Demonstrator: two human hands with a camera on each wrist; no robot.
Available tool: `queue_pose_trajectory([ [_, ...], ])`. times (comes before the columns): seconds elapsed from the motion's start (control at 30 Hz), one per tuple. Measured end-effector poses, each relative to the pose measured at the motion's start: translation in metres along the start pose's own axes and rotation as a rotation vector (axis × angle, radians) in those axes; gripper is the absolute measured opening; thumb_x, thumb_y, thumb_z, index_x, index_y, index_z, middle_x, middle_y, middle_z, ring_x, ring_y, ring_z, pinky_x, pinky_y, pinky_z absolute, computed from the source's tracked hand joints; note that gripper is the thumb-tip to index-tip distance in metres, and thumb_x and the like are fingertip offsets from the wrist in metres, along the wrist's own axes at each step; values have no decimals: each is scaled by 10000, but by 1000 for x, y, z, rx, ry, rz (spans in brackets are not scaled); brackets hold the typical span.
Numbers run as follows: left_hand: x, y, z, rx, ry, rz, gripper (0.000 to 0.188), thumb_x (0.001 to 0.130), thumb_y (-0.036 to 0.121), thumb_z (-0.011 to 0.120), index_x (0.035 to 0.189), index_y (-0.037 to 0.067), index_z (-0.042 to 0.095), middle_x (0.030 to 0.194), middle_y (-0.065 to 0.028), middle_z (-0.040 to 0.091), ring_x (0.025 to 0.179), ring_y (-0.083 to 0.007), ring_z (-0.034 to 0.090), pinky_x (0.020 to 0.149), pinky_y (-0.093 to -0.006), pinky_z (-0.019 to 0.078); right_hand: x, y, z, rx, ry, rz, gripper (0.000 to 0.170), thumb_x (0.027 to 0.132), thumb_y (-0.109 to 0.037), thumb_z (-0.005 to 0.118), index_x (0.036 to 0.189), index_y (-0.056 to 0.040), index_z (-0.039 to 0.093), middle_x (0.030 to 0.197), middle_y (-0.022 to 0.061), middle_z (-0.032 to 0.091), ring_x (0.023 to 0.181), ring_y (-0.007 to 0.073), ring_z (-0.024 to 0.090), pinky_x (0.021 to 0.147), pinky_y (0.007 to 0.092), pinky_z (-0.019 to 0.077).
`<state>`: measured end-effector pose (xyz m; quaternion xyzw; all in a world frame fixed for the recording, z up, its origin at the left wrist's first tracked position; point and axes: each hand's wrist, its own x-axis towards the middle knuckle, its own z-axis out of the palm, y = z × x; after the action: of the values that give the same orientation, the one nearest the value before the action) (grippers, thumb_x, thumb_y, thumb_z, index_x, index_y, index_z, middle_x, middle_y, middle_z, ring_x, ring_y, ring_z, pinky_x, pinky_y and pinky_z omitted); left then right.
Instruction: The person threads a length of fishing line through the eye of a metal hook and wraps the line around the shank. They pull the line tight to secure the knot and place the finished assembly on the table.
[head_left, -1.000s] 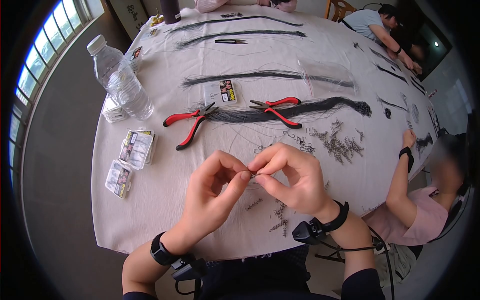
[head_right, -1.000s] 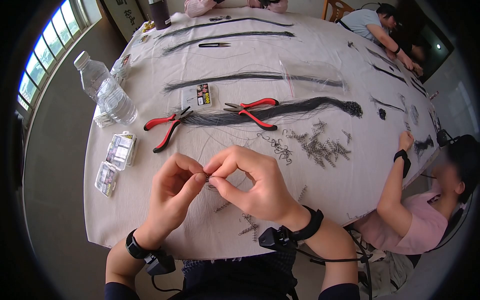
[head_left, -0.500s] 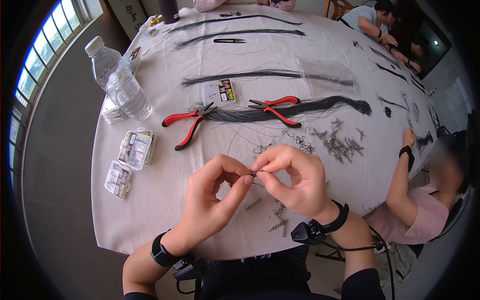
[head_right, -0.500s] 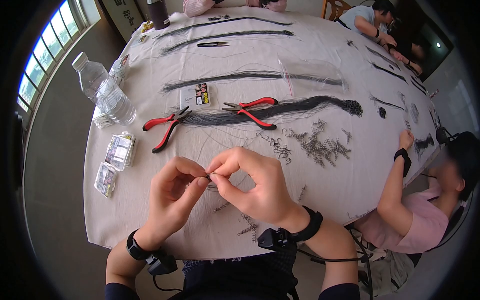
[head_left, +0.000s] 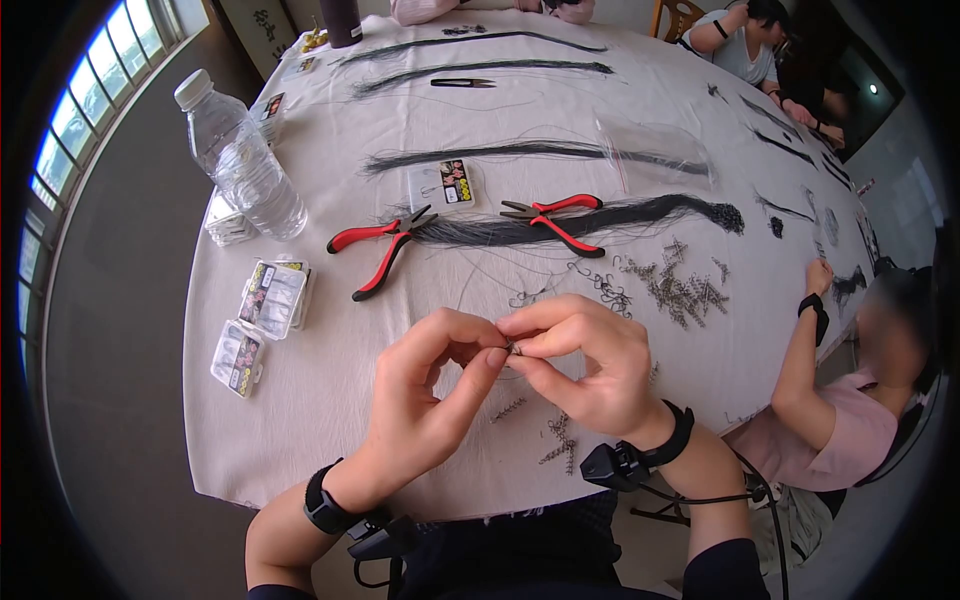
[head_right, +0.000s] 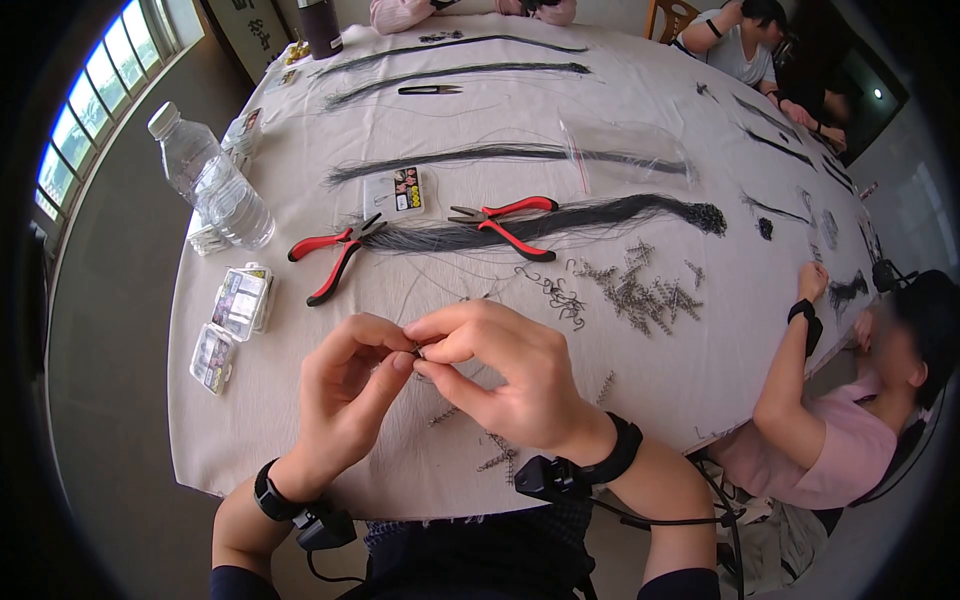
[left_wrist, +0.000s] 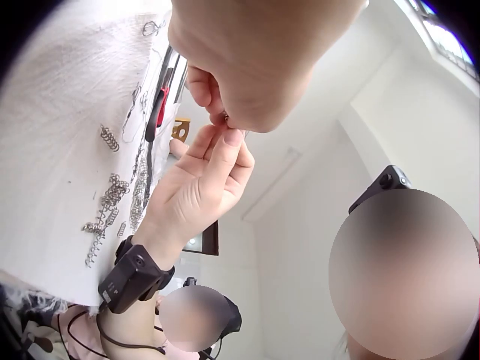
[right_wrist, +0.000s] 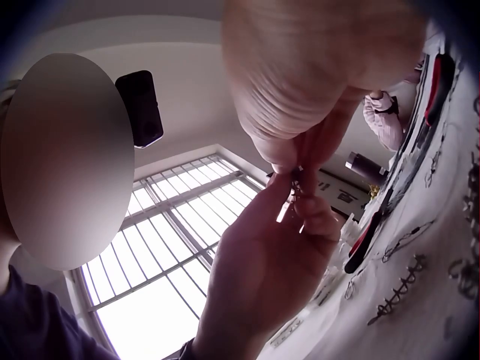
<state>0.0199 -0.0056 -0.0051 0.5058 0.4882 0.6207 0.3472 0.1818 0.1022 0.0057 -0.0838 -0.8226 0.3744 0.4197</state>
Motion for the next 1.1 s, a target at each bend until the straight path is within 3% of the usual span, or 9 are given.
queue_pose_trajectory([
  [0.2,0,0,0,-12,-15,-21,83,946,-11,645,1025,-33,636,964,-70,667,869,-110,618,797,-260,507,-1,2,-2,38,-28,16,212,799,68,775,927,-18,629,1043,167,704,899,219,703,787,324,581],
  [0.27,-1,0,0,-42,-20,-45,87,949,-2,647,1030,-32,635,969,-71,667,878,-115,626,805,-265,511,-4,1,1,210,32,198,206,812,33,786,920,-25,621,971,86,700,795,145,671,698,267,543],
  [0.37,-1,0,0,-43,-23,-43,85,953,1,644,1032,-30,633,975,-72,667,884,-118,631,810,-265,513,-5,7,2,305,28,192,219,833,47,768,950,-24,596,954,68,675,785,104,627,691,247,522],
  [0.8,1,-1,0,3,-14,11,80,931,-1,660,1007,-17,640,929,-61,665,811,-104,619,752,-255,504,-4,6,4,372,49,217,218,864,109,667,1002,-28,568,970,60,647,825,102,614,739,256,522],
  [0.9,3,-1,0,96,2,45,85,892,-19,691,963,-14,645,896,-68,663,767,-118,619,701,-257,505,-4,5,5,233,70,173,229,841,99,686,978,-32,559,937,64,653,811,118,615,737,259,515],
  [1.1,5,1,2,303,44,246,153,798,-65,746,897,-3,648,878,-86,661,715,-165,623,636,-277,510,-7,4,12,133,149,140,245,812,84,715,946,-37,550,902,76,659,779,152,621,719,274,509],
])
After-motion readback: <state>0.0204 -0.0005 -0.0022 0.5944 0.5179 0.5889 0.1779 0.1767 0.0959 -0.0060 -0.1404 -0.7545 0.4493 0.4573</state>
